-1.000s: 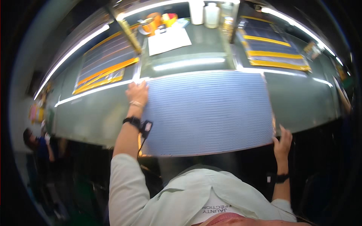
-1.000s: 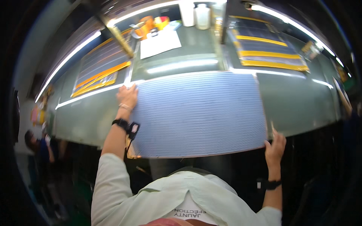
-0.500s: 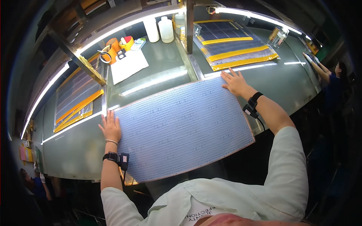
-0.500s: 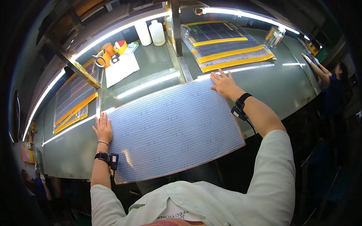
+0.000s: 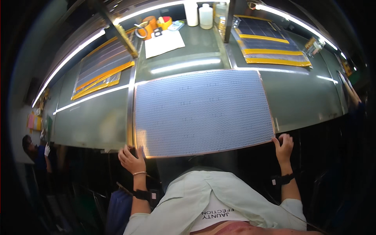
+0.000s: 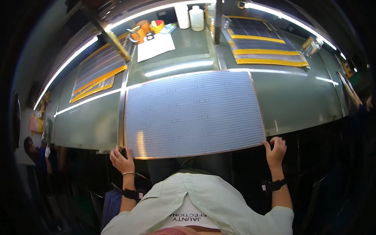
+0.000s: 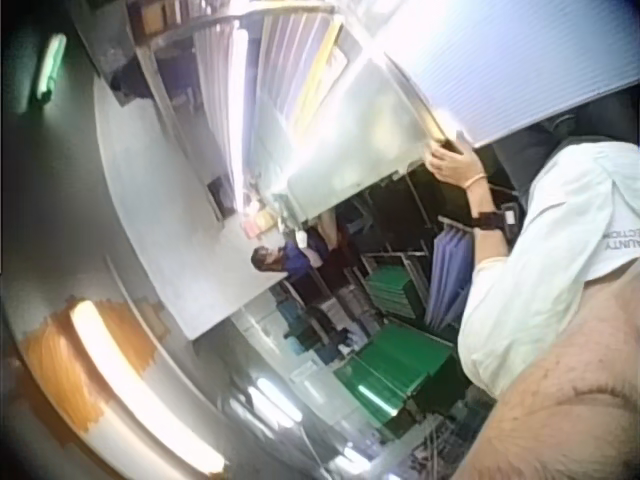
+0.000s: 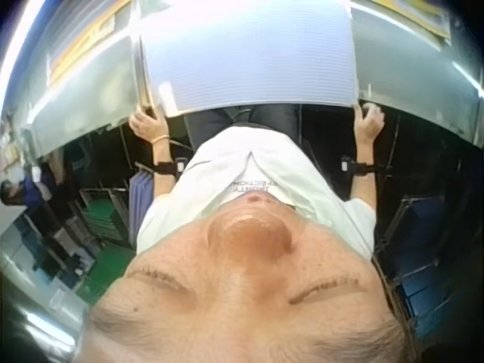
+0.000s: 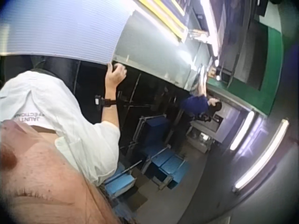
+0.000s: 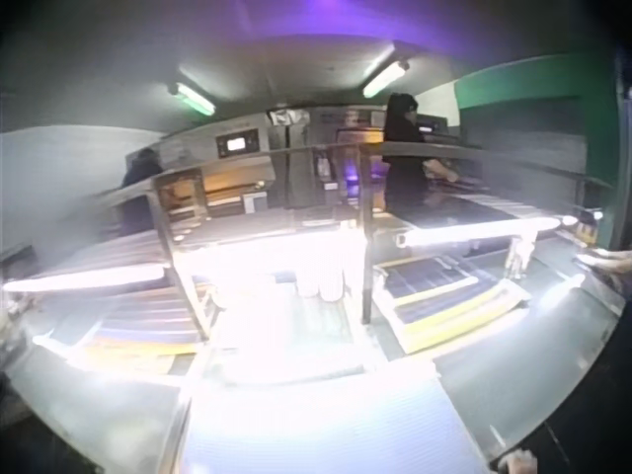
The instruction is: Inspecting and sorting large electronic circuit board panels from a storage rack to an inspection station.
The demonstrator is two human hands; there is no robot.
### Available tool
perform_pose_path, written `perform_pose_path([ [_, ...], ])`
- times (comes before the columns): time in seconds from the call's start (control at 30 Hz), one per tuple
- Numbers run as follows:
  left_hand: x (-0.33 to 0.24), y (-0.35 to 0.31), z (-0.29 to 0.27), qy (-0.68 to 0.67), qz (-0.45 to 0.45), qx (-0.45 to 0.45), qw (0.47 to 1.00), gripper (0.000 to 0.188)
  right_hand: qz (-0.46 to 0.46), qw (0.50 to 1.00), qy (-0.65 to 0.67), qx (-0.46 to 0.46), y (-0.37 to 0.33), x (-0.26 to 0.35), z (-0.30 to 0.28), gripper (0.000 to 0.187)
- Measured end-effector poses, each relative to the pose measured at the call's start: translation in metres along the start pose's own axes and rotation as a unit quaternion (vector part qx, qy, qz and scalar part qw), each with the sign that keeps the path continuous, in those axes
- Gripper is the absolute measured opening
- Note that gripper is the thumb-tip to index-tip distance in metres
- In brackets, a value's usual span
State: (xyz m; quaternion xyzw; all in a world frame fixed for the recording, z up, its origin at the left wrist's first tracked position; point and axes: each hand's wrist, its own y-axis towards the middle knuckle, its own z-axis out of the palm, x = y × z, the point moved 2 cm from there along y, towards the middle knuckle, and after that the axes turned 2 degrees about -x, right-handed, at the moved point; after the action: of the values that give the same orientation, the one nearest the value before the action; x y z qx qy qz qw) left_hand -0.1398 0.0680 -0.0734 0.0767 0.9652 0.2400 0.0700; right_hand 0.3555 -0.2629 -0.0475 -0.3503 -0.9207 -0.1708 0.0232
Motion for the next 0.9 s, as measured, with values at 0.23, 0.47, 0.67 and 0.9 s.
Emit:
perform_pose_path([
  [0.23, 0.015, -0.037, 0.029, -0.529, -0.403, 0.188, 0.723, 0.034, 0.393, 0.577, 0.670, 0.251, 0.014, -0.004, 0.028, 0.019],
  [0.47, 0.032, -0.044, 0.014, -0.607, -0.449, 0.227, 0.615, 0.028, 0.094, 0.682, 0.647, 0.327, 0.051, 0.044, -0.085, 0.049],
  [0.67, 0.028, -0.002, -0.021, -0.716, -0.360, 0.125, 0.585, 0.026, 0.001, 0.848, 0.503, 0.169, 0.036, 0.024, -0.153, 0.061],
  [0.9, 0.026, 0.270, -0.164, -0.879, -0.040, 0.055, 0.472, 0.034, -0.020, 0.537, 0.840, 0.071, 0.151, 0.105, -0.132, 0.045],
])
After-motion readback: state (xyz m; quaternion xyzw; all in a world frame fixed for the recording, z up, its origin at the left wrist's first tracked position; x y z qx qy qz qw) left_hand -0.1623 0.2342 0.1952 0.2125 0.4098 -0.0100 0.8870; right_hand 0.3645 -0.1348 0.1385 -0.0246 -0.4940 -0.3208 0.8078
